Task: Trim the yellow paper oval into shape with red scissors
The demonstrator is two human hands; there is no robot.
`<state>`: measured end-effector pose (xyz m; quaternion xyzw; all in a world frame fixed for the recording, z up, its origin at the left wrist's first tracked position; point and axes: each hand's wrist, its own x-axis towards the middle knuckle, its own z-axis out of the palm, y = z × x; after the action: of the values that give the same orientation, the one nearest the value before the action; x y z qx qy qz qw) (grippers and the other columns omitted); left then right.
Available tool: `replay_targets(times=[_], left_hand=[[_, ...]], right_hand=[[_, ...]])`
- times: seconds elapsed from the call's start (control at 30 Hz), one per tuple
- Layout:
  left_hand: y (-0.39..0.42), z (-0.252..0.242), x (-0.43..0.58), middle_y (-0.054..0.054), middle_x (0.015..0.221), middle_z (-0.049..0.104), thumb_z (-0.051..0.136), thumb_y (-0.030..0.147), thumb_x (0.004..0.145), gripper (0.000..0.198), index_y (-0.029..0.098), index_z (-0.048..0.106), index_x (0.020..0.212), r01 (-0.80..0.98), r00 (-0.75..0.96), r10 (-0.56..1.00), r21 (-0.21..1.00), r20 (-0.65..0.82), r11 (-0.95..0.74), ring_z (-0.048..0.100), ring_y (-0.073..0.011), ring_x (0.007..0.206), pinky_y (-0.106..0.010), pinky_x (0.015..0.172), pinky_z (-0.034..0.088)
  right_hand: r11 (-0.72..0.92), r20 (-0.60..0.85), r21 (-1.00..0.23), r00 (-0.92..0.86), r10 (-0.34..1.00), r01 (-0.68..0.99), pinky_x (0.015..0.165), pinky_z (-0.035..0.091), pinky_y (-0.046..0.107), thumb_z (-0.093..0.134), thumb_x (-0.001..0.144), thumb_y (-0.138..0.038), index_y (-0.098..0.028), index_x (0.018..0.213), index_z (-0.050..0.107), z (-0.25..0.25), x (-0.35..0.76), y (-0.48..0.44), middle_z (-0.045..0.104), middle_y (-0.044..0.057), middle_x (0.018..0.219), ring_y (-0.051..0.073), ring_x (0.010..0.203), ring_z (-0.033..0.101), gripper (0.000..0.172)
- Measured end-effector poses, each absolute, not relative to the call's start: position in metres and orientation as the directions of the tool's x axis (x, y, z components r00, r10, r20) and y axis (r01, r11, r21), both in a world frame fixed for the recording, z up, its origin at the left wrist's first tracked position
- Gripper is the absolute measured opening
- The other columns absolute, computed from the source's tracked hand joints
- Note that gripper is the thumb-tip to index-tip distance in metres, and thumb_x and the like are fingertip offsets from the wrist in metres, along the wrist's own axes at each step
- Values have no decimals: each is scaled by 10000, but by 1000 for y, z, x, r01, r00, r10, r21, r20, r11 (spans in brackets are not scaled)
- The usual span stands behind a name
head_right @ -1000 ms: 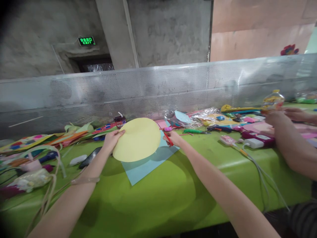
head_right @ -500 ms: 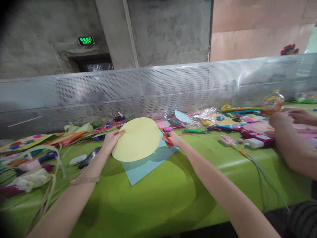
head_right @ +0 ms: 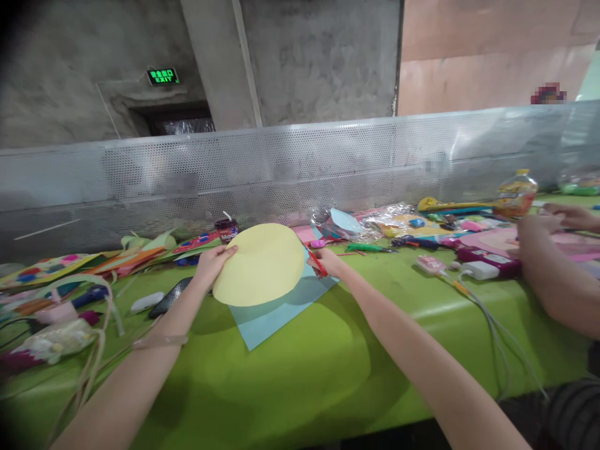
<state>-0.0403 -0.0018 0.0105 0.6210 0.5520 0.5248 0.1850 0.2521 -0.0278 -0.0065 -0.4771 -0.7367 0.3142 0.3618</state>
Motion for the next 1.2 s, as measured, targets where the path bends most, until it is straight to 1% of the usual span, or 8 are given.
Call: replay_targets(times=[0.4,0.77,0.93,1.2], left_hand=[[-1,10,-40,-45,768,672,562,459,589,420,132,662,832,499,-158,884,808,440,-313,579,-204,705,-248,610,414],[-2,11,-38,-36,739,670,557,462,584,394,141,669,783,506,-153,880,801,449,-321,575,-199,686,-241,598,408],[-2,11,-39,-39,750,671,556,452,589,395,142,664,809,495,-158,878,805,452,-326,577,-199,696,-243,605,412],[-3,11,-39,-40,786,673,560,429,598,387,151,660,849,467,-164,883,823,440,-324,582,-202,712,-255,622,419]], right_hand=[[378,262,-783,-288,921,495,362,395,167,450,700,-226,-149,494,425,-9,253,-25,503,-14,410,64,345,449,221],[393,296,-764,-264,918,512,352,366,160,444,700,-221,-152,505,421,-9,252,-26,505,-15,409,62,346,443,209],[400,307,-757,-258,916,517,351,367,168,439,694,-211,-153,520,424,-11,254,-23,507,-14,414,69,348,449,183],[409,317,-742,-261,912,531,343,366,151,435,686,-203,-151,495,417,-10,254,-25,506,-12,408,59,343,441,198]])
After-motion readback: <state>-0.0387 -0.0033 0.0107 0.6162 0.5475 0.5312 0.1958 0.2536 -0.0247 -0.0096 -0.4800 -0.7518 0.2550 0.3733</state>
